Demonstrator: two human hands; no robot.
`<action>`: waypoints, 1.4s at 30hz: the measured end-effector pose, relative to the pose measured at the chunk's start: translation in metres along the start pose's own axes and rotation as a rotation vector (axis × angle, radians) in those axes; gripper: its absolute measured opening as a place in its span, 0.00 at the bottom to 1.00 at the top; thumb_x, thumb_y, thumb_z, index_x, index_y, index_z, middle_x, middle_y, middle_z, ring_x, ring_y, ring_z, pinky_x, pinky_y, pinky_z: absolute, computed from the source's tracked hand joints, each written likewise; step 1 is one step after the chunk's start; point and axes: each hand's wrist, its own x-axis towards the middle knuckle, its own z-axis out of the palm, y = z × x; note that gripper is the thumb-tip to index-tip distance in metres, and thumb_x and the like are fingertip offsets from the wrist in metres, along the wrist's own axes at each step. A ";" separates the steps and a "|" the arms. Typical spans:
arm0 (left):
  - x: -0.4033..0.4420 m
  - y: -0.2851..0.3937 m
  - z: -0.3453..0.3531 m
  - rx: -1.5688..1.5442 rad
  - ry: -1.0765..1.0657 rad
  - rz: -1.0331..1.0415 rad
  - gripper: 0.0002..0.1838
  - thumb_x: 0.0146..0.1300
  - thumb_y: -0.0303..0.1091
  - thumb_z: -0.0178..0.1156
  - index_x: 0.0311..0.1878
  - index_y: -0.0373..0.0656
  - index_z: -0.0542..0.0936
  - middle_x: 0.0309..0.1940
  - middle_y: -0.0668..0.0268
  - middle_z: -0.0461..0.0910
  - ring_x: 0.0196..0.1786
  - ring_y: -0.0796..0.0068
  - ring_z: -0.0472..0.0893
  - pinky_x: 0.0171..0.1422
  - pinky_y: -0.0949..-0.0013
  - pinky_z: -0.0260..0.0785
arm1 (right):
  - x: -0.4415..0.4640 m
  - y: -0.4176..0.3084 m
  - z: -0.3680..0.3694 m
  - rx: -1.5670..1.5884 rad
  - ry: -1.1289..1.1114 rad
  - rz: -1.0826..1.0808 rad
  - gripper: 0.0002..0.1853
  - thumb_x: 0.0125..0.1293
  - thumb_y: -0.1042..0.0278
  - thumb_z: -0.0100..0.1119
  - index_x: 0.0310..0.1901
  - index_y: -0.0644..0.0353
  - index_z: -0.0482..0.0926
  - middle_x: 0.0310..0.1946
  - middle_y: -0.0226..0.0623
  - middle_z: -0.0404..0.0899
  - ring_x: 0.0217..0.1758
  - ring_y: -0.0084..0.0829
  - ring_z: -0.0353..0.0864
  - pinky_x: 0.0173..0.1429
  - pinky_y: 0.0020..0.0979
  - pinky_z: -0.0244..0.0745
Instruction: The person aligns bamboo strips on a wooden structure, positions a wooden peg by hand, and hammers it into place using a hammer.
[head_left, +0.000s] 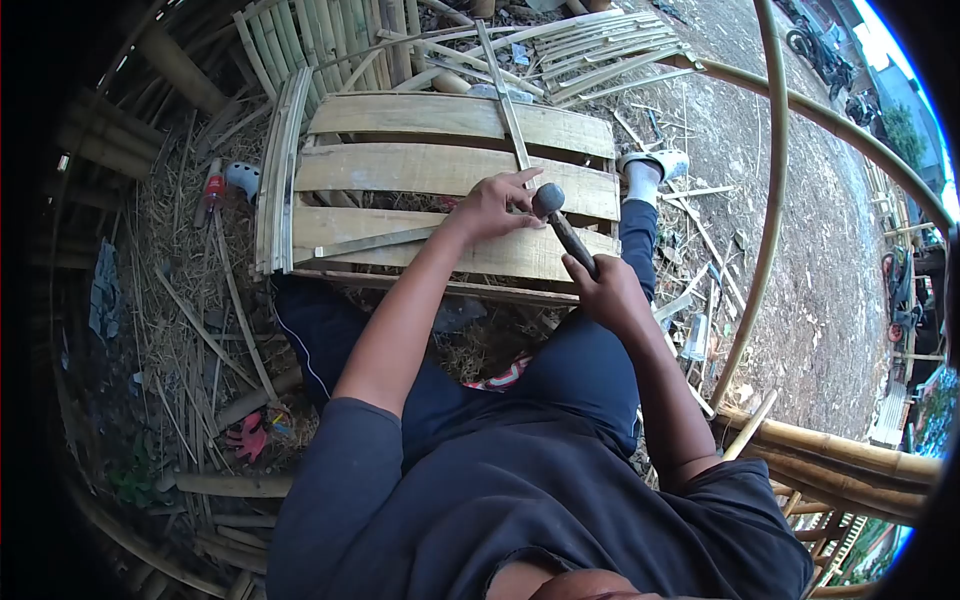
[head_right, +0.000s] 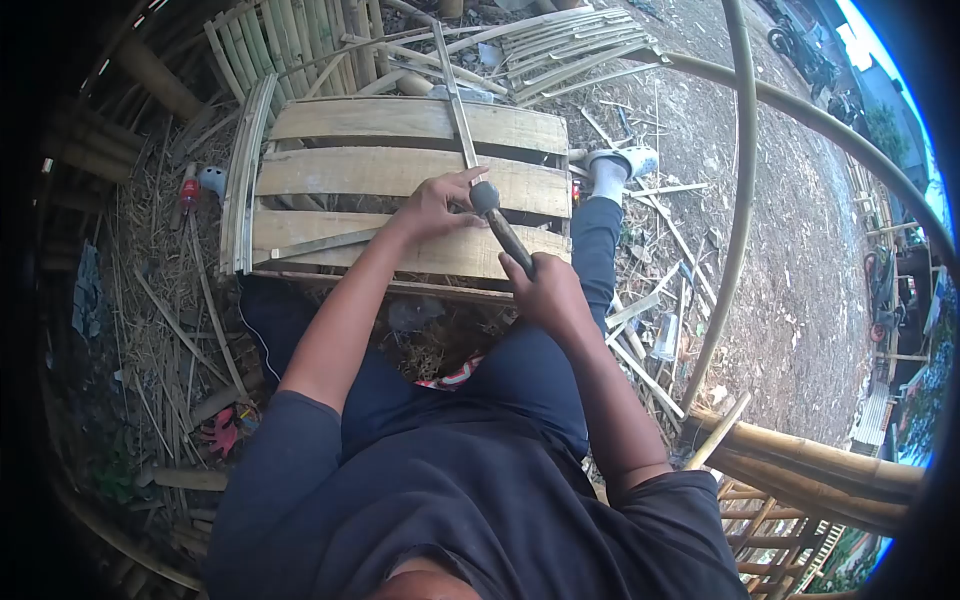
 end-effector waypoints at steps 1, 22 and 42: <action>-0.004 0.000 0.001 -0.105 0.010 -0.048 0.15 0.55 0.31 0.81 0.46 0.44 0.92 0.77 0.54 0.74 0.73 0.57 0.81 0.74 0.61 0.75 | -0.006 0.000 -0.004 0.022 -0.003 0.025 0.34 0.76 0.41 0.62 0.34 0.74 0.83 0.25 0.61 0.82 0.32 0.59 0.87 0.42 0.52 0.78; 0.001 -0.001 0.005 0.067 0.131 0.202 0.11 0.55 0.29 0.79 0.42 0.42 0.92 0.66 0.60 0.85 0.56 0.58 0.88 0.62 0.61 0.80 | 0.004 0.019 0.015 -0.028 0.108 -0.098 0.32 0.77 0.43 0.61 0.33 0.74 0.81 0.24 0.61 0.81 0.30 0.59 0.85 0.40 0.53 0.76; -0.001 0.002 0.007 0.062 0.121 0.118 0.10 0.56 0.31 0.79 0.41 0.41 0.93 0.62 0.56 0.87 0.55 0.60 0.87 0.63 0.63 0.78 | -0.005 0.004 0.022 0.093 0.131 -0.043 0.31 0.78 0.43 0.61 0.34 0.72 0.83 0.22 0.57 0.81 0.27 0.54 0.84 0.38 0.49 0.77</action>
